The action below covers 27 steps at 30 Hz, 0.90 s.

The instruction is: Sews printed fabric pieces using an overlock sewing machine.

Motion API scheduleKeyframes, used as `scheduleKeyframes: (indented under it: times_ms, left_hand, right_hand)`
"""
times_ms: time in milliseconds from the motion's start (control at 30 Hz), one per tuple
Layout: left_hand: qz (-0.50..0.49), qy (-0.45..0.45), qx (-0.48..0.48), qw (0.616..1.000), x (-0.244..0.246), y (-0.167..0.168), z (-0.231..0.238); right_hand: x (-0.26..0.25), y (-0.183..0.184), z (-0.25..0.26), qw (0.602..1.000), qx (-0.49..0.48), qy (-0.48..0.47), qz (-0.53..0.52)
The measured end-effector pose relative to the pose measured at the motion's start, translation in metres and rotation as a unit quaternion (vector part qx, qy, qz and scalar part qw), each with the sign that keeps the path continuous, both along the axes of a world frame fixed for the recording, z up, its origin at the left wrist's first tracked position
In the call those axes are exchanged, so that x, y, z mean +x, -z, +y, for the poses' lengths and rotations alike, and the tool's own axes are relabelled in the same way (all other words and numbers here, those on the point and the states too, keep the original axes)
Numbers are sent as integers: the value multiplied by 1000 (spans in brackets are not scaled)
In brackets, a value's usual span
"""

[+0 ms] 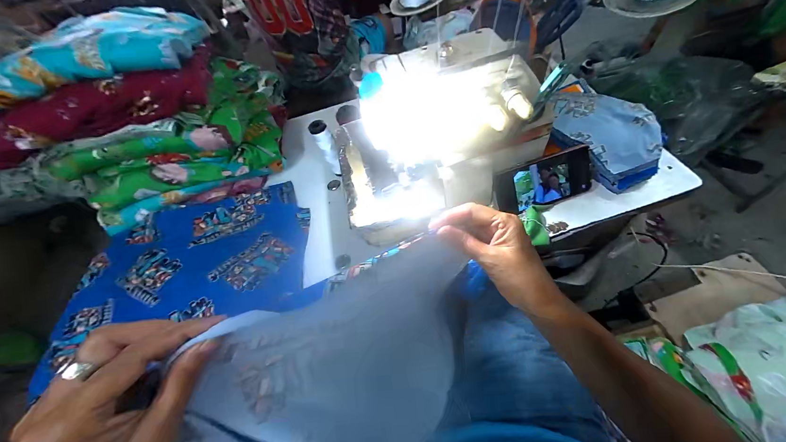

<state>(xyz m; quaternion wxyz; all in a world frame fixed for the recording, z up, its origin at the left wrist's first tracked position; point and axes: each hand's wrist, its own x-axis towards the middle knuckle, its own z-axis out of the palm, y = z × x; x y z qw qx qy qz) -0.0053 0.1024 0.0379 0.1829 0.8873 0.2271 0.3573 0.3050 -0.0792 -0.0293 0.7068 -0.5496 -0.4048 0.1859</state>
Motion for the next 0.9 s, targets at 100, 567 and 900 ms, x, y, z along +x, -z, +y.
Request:
scheduleKeyframes:
  times_ms: [100,567,900]
  left_hand:
    - [-22,-25,-31,999,8,8,-1]
    - [-73,-7,-63,995,12,19,10]
    - [-80,12,-6,997,5,29,6]
  right_hand:
    - [3,2,0,1000,-10,7,-3]
    - [11,-5,-1,971,-35,69,-228]
    - [15,-20,-11,952,-80,55,-292]
